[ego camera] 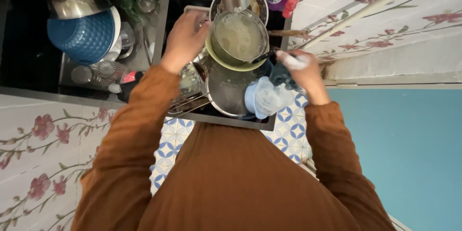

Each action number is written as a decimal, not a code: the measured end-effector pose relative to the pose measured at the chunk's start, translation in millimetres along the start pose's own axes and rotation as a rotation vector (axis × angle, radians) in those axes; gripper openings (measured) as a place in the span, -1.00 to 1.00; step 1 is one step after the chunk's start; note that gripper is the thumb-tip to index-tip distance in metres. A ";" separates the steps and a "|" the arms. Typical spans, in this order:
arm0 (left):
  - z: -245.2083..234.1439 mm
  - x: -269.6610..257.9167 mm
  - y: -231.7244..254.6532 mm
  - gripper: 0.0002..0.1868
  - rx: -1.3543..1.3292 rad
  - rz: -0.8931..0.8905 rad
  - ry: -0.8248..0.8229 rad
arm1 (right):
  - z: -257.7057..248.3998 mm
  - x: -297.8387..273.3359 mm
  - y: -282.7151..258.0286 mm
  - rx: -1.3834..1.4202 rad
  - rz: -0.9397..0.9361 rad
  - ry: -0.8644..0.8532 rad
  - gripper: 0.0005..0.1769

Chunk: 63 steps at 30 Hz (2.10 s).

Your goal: Washing various dishes, utensils, and kitchen equipment in a sink.

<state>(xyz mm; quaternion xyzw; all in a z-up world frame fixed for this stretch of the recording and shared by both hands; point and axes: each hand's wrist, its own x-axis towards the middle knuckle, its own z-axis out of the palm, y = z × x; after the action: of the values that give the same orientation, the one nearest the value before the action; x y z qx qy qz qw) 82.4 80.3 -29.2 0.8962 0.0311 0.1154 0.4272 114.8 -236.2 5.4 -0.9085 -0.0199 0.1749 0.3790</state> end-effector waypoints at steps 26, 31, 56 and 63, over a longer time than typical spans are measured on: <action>52.2 79.9 -29.5 -0.72 -0.394 -0.098 -0.129 | 26.1 11.7 -14.2 0.547 0.271 -0.037 -0.77; 52.1 76.8 -33.9 -0.69 -0.590 -0.221 -0.153 | 23.0 14.6 -7.2 0.542 0.103 0.034 -0.83; 31.5 37.7 -24.5 -0.84 -0.045 0.090 -0.035 | 26.4 -15.7 -30.2 0.389 -0.374 0.148 -0.86; 29.4 34.4 -24.5 -0.70 -0.128 0.012 -0.084 | 28.6 -11.7 -22.2 0.450 -0.339 0.160 -0.85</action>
<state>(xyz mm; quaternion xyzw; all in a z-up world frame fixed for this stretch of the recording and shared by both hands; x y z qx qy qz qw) 123.7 78.8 -59.7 0.8714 0.0003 0.0822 0.4837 96.4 -202.9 5.7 -0.7964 -0.1021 0.0368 0.5950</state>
